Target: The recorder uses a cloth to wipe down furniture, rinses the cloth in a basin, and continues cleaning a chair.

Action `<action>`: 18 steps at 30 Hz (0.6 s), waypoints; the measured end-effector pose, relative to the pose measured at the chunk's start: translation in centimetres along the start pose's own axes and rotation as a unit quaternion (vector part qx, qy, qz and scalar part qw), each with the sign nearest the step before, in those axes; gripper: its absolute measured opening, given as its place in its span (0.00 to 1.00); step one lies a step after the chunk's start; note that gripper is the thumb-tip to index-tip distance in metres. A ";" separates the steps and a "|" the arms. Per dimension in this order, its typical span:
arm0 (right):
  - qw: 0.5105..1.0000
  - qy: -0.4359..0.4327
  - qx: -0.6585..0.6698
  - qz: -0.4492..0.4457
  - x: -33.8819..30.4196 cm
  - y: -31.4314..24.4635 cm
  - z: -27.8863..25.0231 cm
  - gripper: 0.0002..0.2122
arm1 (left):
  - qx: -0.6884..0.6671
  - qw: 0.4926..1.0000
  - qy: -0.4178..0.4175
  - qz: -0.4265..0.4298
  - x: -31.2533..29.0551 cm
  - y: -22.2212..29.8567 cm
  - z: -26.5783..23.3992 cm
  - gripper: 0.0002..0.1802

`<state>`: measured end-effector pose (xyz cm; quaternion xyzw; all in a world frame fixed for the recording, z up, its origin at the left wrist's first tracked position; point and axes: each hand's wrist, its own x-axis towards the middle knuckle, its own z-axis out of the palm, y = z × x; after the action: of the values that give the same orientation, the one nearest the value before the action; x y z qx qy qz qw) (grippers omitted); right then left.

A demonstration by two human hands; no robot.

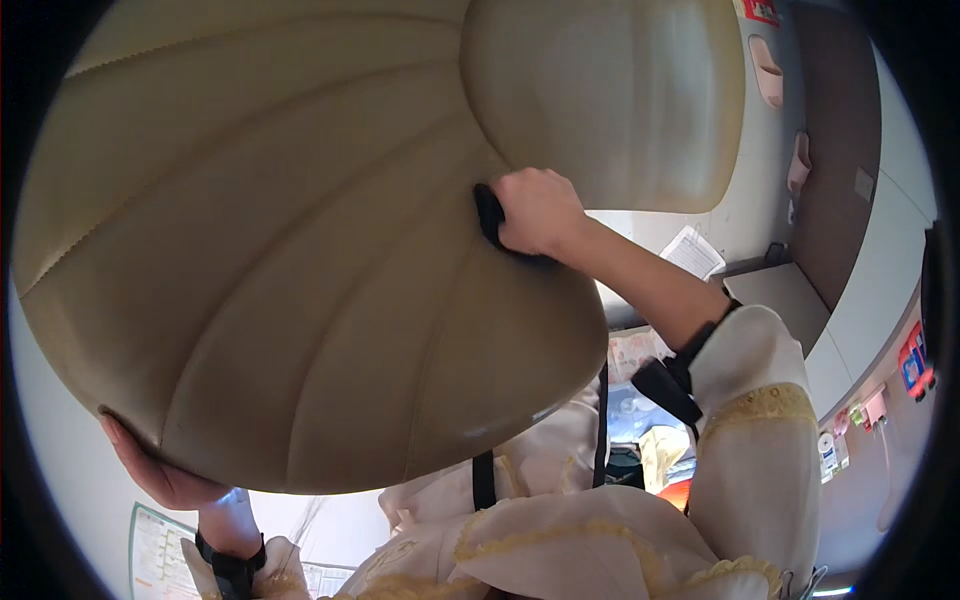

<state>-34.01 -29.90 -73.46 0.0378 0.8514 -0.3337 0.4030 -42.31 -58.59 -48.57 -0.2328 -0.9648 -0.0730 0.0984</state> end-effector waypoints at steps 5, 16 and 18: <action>0.994 0.000 0.034 0.102 3.3 2.5 1.2 0.11 | -0.251 0.920 0.040 -0.297 1.1 2.3 1.1 0.28; 0.969 -0.015 0.195 -0.151 -11.4 -9.2 -4.6 0.08 | -0.651 0.638 -0.034 -0.409 2.8 2.8 1.7 0.28; 0.969 -0.027 0.165 -0.181 -14.4 -10.7 -5.3 0.10 | -0.649 0.638 -0.024 -0.414 3.1 3.3 1.6 0.28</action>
<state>-31.36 -32.03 -55.09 -0.0599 0.7660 -0.5380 0.3466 -43.76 -54.07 -49.17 0.1849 -0.6673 -0.7074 -0.1417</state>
